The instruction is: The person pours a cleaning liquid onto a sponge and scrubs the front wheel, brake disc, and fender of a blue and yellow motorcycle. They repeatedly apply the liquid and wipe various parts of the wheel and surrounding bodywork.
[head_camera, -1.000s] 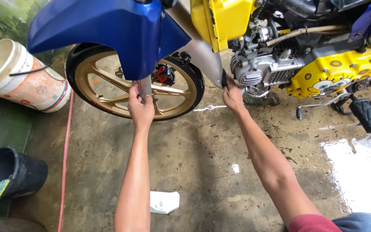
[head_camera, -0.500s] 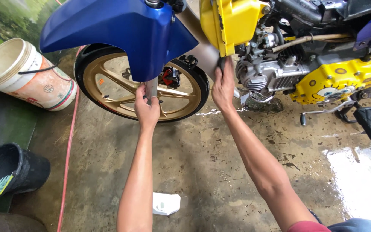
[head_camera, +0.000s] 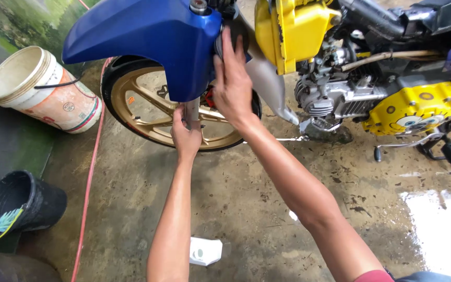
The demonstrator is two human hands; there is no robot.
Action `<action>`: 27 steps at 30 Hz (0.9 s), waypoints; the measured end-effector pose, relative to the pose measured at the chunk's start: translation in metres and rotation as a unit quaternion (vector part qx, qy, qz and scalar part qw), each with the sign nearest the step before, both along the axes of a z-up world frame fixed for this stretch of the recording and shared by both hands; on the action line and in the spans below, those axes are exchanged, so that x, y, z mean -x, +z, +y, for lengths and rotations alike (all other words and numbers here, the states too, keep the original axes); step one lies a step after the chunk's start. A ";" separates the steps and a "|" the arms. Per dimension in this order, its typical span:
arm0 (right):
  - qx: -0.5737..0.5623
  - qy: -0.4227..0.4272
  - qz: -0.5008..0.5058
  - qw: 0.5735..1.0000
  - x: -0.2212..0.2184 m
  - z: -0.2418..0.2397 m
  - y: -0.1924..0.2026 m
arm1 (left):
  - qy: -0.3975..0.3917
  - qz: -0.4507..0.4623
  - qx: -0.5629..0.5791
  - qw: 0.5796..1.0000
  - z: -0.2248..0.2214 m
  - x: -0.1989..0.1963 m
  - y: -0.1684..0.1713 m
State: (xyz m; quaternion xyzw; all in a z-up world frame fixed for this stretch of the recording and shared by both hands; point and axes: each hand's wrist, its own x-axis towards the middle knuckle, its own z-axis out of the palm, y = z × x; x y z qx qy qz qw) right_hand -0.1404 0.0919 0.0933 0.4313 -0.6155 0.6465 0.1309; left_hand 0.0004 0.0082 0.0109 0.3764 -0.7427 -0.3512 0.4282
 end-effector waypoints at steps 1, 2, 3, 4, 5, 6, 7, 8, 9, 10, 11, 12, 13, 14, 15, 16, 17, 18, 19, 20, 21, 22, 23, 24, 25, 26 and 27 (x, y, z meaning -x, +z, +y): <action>-0.001 0.002 -0.003 1.000 -0.002 -0.002 -0.002 | 0.002 -0.003 -0.001 1.000 0.000 -0.001 0.001; -0.008 -0.013 0.002 1.000 -0.004 -0.004 -0.004 | -0.009 -0.004 -0.010 1.000 0.000 -0.003 0.001; -0.016 -0.027 0.012 0.999 -0.005 -0.006 -0.004 | -0.018 0.000 -0.018 1.000 0.000 -0.003 0.003; -0.016 -0.024 0.013 1.000 -0.011 -0.006 -0.019 | -0.015 0.001 -0.018 1.000 -0.004 -0.004 -0.003; -0.024 -0.022 0.062 0.998 -0.016 -0.005 -0.033 | -0.020 0.002 0.002 1.000 -0.008 -0.004 -0.008; -0.032 -0.020 0.111 0.993 -0.021 -0.005 -0.047 | -0.024 0.004 0.023 0.999 -0.013 -0.004 -0.012; -0.033 -0.016 0.112 0.993 -0.023 -0.005 -0.061 | -0.020 0.006 0.021 1.000 -0.015 -0.003 -0.014; -0.032 0.019 0.118 0.992 -0.025 -0.005 -0.075 | -0.026 0.015 0.024 0.999 -0.017 -0.003 -0.015; -0.030 0.055 0.124 0.990 -0.027 -0.007 -0.087 | -0.030 0.026 0.028 0.999 -0.020 -0.003 -0.015; -0.031 0.060 0.127 0.990 -0.033 0.003 -0.088 | -0.025 0.028 0.028 0.999 -0.022 -0.005 -0.017; -0.078 0.113 0.069 0.988 -0.038 0.012 -0.088 | -0.036 0.027 0.034 0.998 -0.026 -0.007 -0.019; -0.125 0.166 0.012 0.978 -0.043 0.021 -0.088 | -0.047 0.027 0.041 0.998 -0.030 -0.008 -0.021; -0.125 0.173 0.015 0.977 -0.043 0.024 -0.083 | -0.040 0.028 0.042 0.998 -0.038 -0.010 -0.026; -0.064 0.134 0.021 0.989 -0.042 0.026 -0.079 | -0.043 0.040 0.019 0.998 -0.047 -0.012 -0.032; -0.008 0.096 0.023 0.995 -0.044 0.032 -0.079 | -0.045 0.049 -0.009 0.998 -0.053 -0.018 -0.042; -0.012 0.104 0.021 0.994 -0.044 0.040 -0.050 | -0.036 0.049 -0.013 0.998 -0.046 -0.026 -0.030; 0.060 0.064 0.119 0.989 -0.042 0.047 -0.021 | -0.055 0.058 -0.058 0.995 -0.040 -0.032 -0.018; 0.131 0.024 0.215 0.967 -0.040 0.054 0.009 | -0.074 0.067 -0.104 0.990 -0.034 -0.037 -0.006; 0.132 0.030 0.216 0.967 -0.033 0.046 0.021 | -0.068 0.069 -0.104 0.990 -0.037 -0.038 -0.007; 0.067 -0.027 0.279 0.957 -0.028 0.038 0.034 | -0.069 0.072 -0.105 0.989 -0.039 -0.039 -0.009; 0.002 -0.083 0.342 0.936 -0.021 0.031 0.046 | -0.069 0.078 -0.107 0.989 -0.040 -0.040 -0.012; 0.002 -0.077 0.344 0.936 -0.014 0.018 0.032 | -0.064 0.081 -0.109 0.989 -0.043 -0.041 -0.016; -0.042 -0.070 0.383 0.920 -0.006 0.006 0.019 | -0.066 0.096 -0.099 0.988 -0.047 -0.042 -0.019; -0.086 -0.062 0.422 0.900 0.002 -0.007 0.006 | -0.069 0.111 -0.088 0.988 -0.050 -0.042 -0.021; -0.086 -0.059 0.423 0.900 -0.002 -0.012 -0.011 | -0.066 0.112 -0.089 0.988 -0.055 -0.043 -0.023; -0.088 -0.021 0.442 0.892 -0.007 -0.017 -0.028 | -0.066 0.125 -0.081 0.987 -0.059 -0.043 -0.026; -0.092 0.017 0.460 0.883 -0.011 -0.020 -0.047 | -0.067 0.136 -0.074 0.986 -0.062 -0.044 -0.029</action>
